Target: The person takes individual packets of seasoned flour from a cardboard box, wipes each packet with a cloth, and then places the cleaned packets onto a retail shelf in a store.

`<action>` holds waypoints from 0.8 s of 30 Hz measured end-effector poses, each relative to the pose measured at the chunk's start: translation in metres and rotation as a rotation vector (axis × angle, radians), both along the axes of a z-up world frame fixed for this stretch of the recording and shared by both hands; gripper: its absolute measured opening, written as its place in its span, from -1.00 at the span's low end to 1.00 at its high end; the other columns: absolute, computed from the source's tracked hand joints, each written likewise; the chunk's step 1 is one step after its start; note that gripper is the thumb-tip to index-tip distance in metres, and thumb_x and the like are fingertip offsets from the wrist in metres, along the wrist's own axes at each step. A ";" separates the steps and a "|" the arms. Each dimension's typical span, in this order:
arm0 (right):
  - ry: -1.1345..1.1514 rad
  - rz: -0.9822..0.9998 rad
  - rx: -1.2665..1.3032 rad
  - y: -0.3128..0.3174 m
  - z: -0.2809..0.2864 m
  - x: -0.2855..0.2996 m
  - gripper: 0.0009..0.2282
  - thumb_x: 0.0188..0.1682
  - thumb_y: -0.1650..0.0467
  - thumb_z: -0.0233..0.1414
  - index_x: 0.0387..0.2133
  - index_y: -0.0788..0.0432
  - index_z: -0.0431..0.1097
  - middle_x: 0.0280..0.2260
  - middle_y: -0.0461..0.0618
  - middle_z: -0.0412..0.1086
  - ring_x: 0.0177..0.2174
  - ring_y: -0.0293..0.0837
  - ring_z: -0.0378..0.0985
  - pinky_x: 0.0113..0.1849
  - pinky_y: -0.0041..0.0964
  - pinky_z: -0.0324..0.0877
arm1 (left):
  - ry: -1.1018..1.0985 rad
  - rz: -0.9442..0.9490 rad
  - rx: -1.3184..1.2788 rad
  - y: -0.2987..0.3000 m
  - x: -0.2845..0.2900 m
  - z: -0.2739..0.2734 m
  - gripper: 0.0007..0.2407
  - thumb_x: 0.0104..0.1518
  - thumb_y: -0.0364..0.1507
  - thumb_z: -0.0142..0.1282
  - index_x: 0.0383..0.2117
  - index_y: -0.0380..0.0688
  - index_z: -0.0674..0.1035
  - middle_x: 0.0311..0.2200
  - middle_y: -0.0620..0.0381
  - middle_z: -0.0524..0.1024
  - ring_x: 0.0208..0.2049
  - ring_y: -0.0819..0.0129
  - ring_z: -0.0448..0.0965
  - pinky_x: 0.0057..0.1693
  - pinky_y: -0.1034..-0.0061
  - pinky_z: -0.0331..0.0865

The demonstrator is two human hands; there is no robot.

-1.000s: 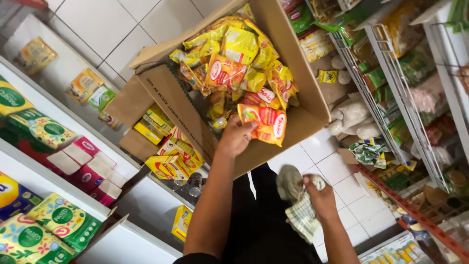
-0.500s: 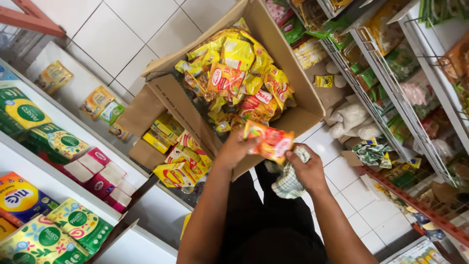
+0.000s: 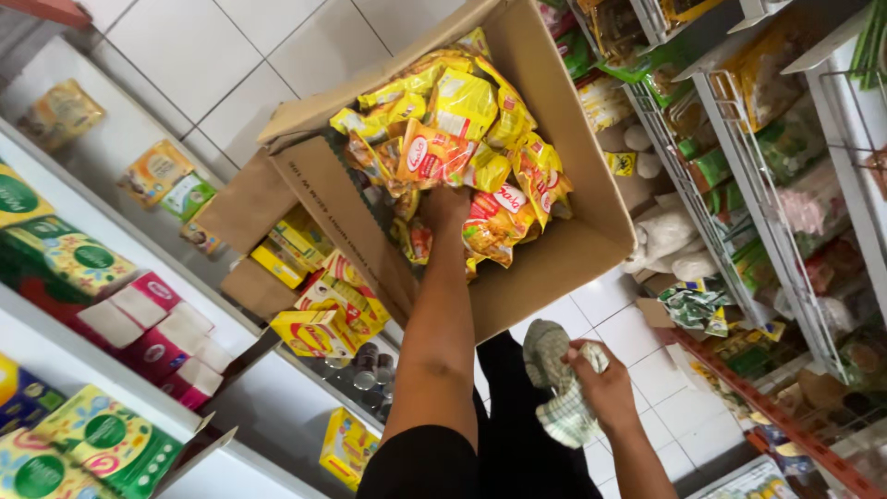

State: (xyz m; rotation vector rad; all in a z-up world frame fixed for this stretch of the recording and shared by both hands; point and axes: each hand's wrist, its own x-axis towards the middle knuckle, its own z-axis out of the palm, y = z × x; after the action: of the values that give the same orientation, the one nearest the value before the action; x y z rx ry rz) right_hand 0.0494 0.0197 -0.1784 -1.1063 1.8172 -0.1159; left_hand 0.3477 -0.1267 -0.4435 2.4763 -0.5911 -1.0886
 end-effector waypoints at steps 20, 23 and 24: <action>-0.123 -0.034 0.026 -0.014 -0.011 -0.018 -0.73 -0.03 0.31 0.12 -0.16 0.26 0.52 -0.35 0.03 0.60 -0.32 -0.18 0.55 -0.22 -0.27 0.45 | 0.134 0.080 -0.453 0.150 -0.008 0.134 -0.76 0.33 -0.36 -0.01 -0.16 -0.32 0.62 -0.28 -0.05 0.63 -0.21 0.14 0.58 -0.02 0.27 0.46; -0.121 0.014 0.015 -0.015 -0.012 -0.020 -0.73 -0.02 0.31 0.13 -0.16 0.26 0.52 -0.35 0.01 0.59 -0.31 -0.21 0.54 -0.21 -0.30 0.43 | -0.401 -0.265 -0.356 0.159 -0.037 0.149 -0.78 0.14 -0.49 0.04 -0.14 -0.31 0.60 -0.13 -0.20 0.57 -0.06 -0.12 0.56 0.07 0.13 0.43; -0.114 0.047 0.001 -0.014 -0.012 -0.021 -0.74 -0.01 0.31 0.13 -0.17 0.26 0.52 -0.35 0.00 0.59 -0.30 -0.22 0.54 -0.20 -0.33 0.42 | -0.559 -0.350 -0.428 0.164 -0.045 0.154 -0.67 -0.01 -0.52 0.07 -0.09 -0.37 0.58 -0.06 -0.27 0.54 -0.04 -0.19 0.54 0.05 0.12 0.42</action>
State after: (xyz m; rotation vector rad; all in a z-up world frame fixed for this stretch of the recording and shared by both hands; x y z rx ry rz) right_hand 0.0284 0.0053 -0.1909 -1.1190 1.6890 -0.1470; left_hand 0.3030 0.0372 -0.2899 2.3160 -1.3050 -0.2900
